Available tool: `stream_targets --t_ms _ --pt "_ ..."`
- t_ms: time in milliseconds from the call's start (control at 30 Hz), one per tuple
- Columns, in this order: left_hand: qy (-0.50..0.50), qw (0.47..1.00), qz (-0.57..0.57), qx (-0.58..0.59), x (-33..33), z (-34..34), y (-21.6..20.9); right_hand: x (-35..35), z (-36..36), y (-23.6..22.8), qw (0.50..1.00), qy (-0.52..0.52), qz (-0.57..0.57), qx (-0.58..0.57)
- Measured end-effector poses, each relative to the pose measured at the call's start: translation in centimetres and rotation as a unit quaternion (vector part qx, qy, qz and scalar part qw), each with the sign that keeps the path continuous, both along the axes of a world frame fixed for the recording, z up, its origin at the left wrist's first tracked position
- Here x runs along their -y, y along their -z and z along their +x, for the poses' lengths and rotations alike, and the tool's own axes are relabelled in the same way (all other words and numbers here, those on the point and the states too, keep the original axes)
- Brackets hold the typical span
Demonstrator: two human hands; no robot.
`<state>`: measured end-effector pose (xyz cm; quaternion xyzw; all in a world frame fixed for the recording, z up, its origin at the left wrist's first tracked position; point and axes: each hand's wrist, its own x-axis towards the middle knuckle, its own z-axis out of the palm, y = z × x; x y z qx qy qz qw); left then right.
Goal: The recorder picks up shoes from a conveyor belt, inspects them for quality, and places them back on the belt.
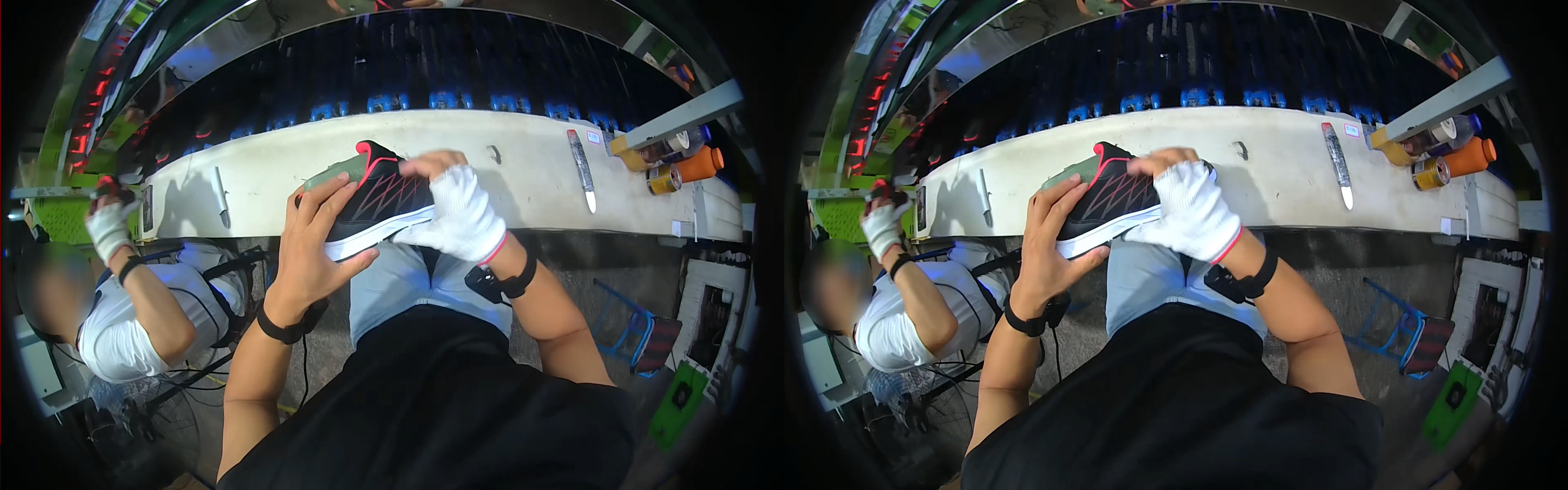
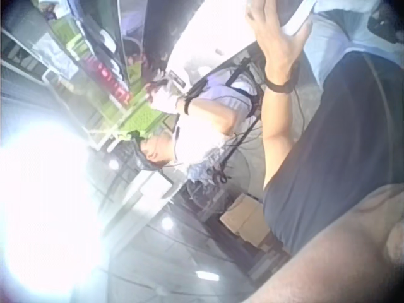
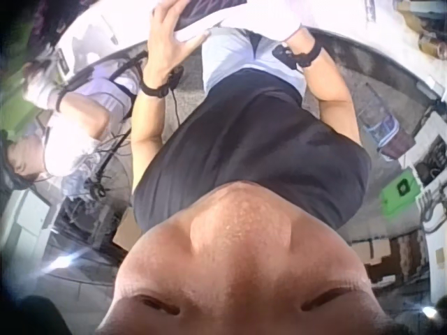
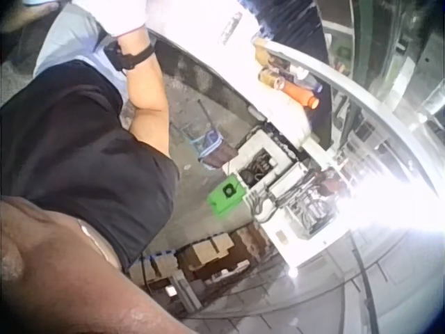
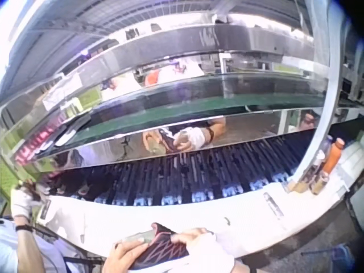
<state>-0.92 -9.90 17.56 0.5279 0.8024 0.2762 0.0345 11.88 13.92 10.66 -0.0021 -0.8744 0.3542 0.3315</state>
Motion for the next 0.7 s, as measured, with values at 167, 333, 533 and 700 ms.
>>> stream_targets --t_ms 167,333,533,700 --pt "0.029 0.993 -0.029 -0.107 -1.0 2.9 -2.0 -3.3 0.2 -2.3 0.952 -0.104 0.001 0.287" --pt "0.021 0.991 -0.035 -0.127 -2.0 4.5 -3.0 -3.9 0.5 -1.4 0.95 -0.108 -0.056 0.287" --pt "0.037 0.992 0.057 -0.103 -3.6 5.0 -4.2 -2.9 2.1 3.4 0.892 0.028 -0.451 0.015" --pt "0.076 0.96 0.266 0.04 -6.2 4.5 -3.4 -1.8 7.4 1.9 0.962 0.042 -0.249 -0.105"
